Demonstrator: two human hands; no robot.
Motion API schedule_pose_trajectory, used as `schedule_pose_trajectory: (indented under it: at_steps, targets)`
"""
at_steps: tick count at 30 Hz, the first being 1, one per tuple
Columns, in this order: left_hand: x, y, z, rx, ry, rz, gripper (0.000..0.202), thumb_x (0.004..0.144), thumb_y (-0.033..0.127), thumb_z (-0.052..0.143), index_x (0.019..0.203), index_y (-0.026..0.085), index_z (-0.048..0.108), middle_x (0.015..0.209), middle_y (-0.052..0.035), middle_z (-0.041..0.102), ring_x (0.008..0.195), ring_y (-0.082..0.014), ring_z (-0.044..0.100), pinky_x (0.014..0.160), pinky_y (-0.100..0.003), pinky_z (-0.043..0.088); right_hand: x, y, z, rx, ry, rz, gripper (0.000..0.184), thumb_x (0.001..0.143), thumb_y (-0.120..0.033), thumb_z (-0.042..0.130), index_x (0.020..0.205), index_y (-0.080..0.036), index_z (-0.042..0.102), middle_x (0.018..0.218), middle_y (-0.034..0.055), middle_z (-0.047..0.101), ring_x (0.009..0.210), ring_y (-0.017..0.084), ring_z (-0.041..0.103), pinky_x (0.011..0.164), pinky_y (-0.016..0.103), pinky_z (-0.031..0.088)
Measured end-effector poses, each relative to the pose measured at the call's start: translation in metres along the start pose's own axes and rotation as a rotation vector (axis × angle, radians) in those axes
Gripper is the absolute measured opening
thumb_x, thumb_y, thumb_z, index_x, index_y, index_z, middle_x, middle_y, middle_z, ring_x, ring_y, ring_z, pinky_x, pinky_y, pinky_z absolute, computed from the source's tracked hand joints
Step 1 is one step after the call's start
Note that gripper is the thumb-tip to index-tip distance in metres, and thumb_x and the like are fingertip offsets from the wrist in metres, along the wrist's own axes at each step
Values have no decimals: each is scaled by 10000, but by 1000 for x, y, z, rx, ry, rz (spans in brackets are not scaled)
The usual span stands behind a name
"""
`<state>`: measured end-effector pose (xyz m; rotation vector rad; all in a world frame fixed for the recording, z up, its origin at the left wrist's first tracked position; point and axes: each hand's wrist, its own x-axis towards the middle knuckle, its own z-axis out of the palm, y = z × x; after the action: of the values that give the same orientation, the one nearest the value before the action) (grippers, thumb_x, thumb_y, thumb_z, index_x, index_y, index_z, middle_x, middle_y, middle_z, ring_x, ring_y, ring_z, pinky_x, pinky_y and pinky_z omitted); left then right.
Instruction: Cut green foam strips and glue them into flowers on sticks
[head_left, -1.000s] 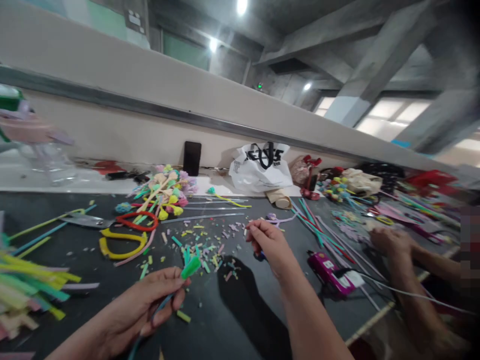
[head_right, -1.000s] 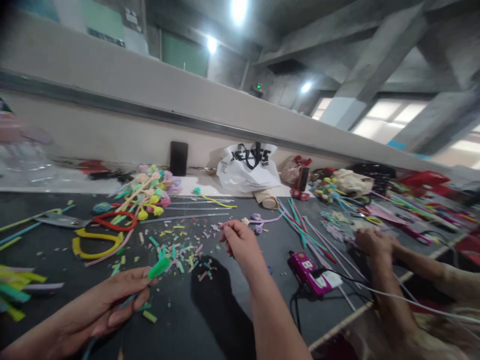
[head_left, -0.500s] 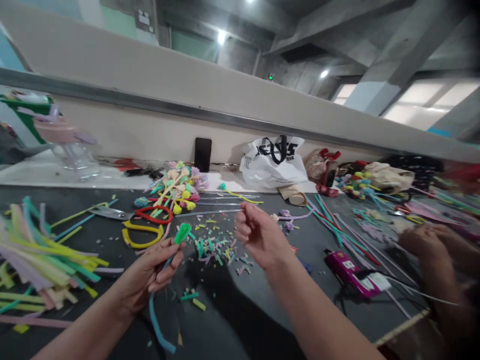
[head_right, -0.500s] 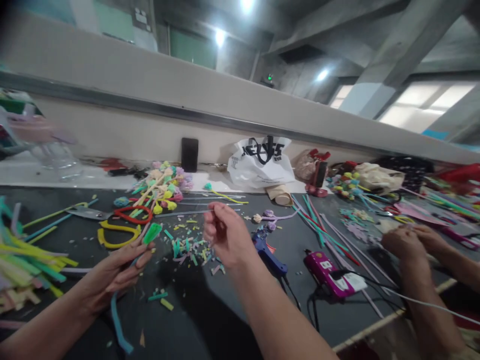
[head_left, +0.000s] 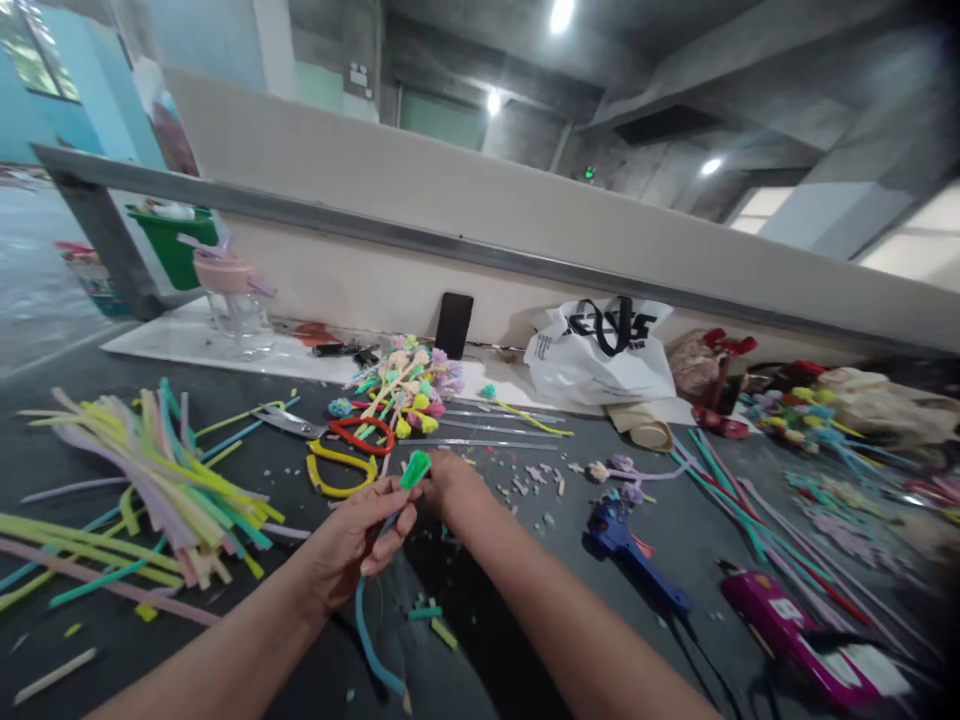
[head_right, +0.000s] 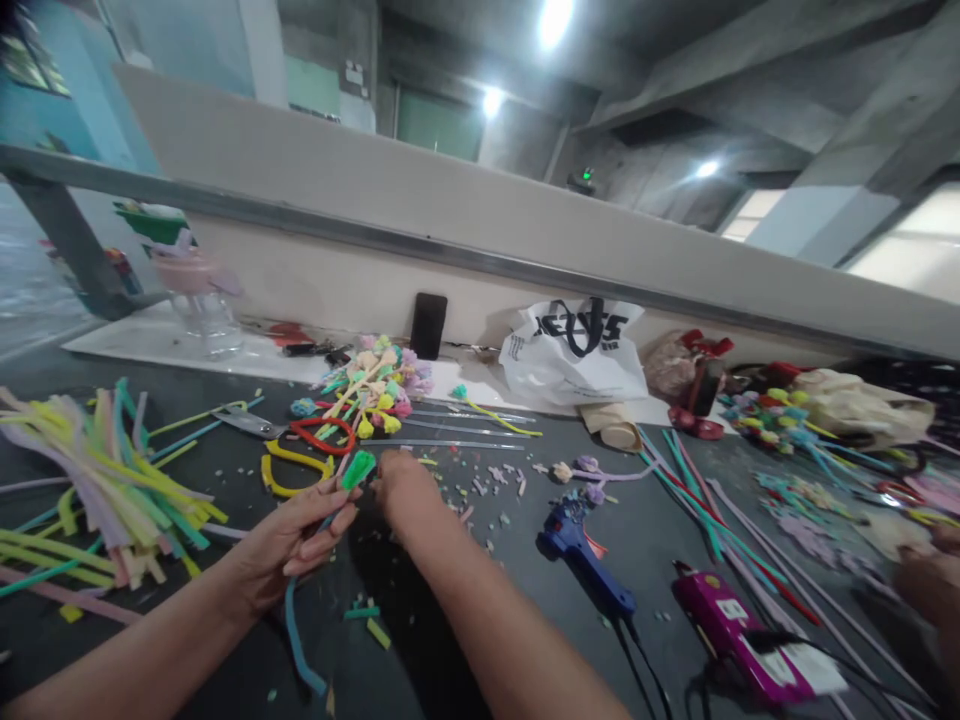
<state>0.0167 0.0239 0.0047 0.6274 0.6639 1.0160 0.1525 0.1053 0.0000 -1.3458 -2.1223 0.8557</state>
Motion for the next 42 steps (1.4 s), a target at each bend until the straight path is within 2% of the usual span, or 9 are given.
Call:
schedule_pose_trajectory:
  at_steps: [5, 10, 14, 20, 26, 29, 32, 36, 42]
  targets:
    - [3, -4, 0, 56, -45, 23, 137, 793, 266, 531, 813, 131, 522, 603, 32, 534, 295, 13, 313, 245, -87, 229, -9, -1, -13, 41, 87, 112, 133, 627, -120, 543, 540, -195, 476, 553, -30, 504, 586, 125, 494, 551, 232, 348]
    - [3, -7, 3, 114, -54, -20, 160, 776, 291, 551, 802, 138, 512, 608, 29, 536, 305, 4, 329, 244, -92, 244, -42, 4, -36, 237, 42, 271, 133, 697, -183, 488, 815, -210, 543, 443, -89, 458, 320, 83, 411, 347, 194, 314]
    - [2, -9, 5, 162, -71, -34, 160, 783, 297, 541, 799, 143, 501, 619, 22, 546, 307, 2, 340, 248, -92, 255, -64, 10, -36, 385, 65, 359, 91, 690, -278, 527, 708, -200, 486, 407, -88, 469, 296, 84, 426, 292, 178, 309]
    - [0, -12, 8, 213, -78, -42, 166, 782, 312, 539, 766, 155, 488, 591, 25, 558, 294, -10, 355, 240, -99, 268, -78, 8, -37, 628, 114, 312, 221, 680, -358, 603, 639, -182, 475, 435, -72, 518, 356, 67, 469, 377, 181, 382]
    - [-2, -14, 13, 290, -64, -83, 208, 777, 336, 540, 704, 160, 456, 566, 26, 560, 277, -17, 368, 232, -104, 265, -90, -6, -45, 818, 64, 244, 230, 636, -313, 693, 756, -168, 560, 564, -15, 629, 506, 118, 593, 506, 226, 462]
    - [-3, -15, 13, 310, -73, -98, 200, 777, 336, 537, 715, 166, 453, 564, 25, 571, 264, -12, 352, 226, -99, 226, -93, -9, -43, 664, 69, 211, 162, 680, -287, 651, 781, -182, 578, 592, -3, 643, 544, 144, 613, 531, 251, 466]
    - [-3, -16, 13, 322, -77, -117, 177, 779, 325, 527, 726, 173, 453, 513, 43, 548, 247, -11, 324, 225, -99, 210, -95, -8, -41, 286, 111, 87, 45, 739, -248, 592, 722, -209, 607, 557, -18, 625, 539, 141, 590, 563, 255, 435]
    - [-2, -18, 12, 332, -87, -116, 168, 779, 330, 524, 766, 180, 449, 553, 42, 565, 257, -14, 349, 224, -97, 217, -97, -7, -43, -140, 152, -65, 105, 786, -234, 531, 717, -240, 611, 636, -16, 641, 600, 149, 577, 599, 256, 378]
    - [-4, -17, 16, 386, -65, -126, 148, 776, 302, 518, 740, 179, 442, 527, 58, 555, 251, -10, 342, 224, -95, 194, -97, -8, -40, -308, 153, -81, 120, 823, -234, 487, 745, -238, 579, 709, 3, 651, 662, 165, 586, 622, 259, 360]
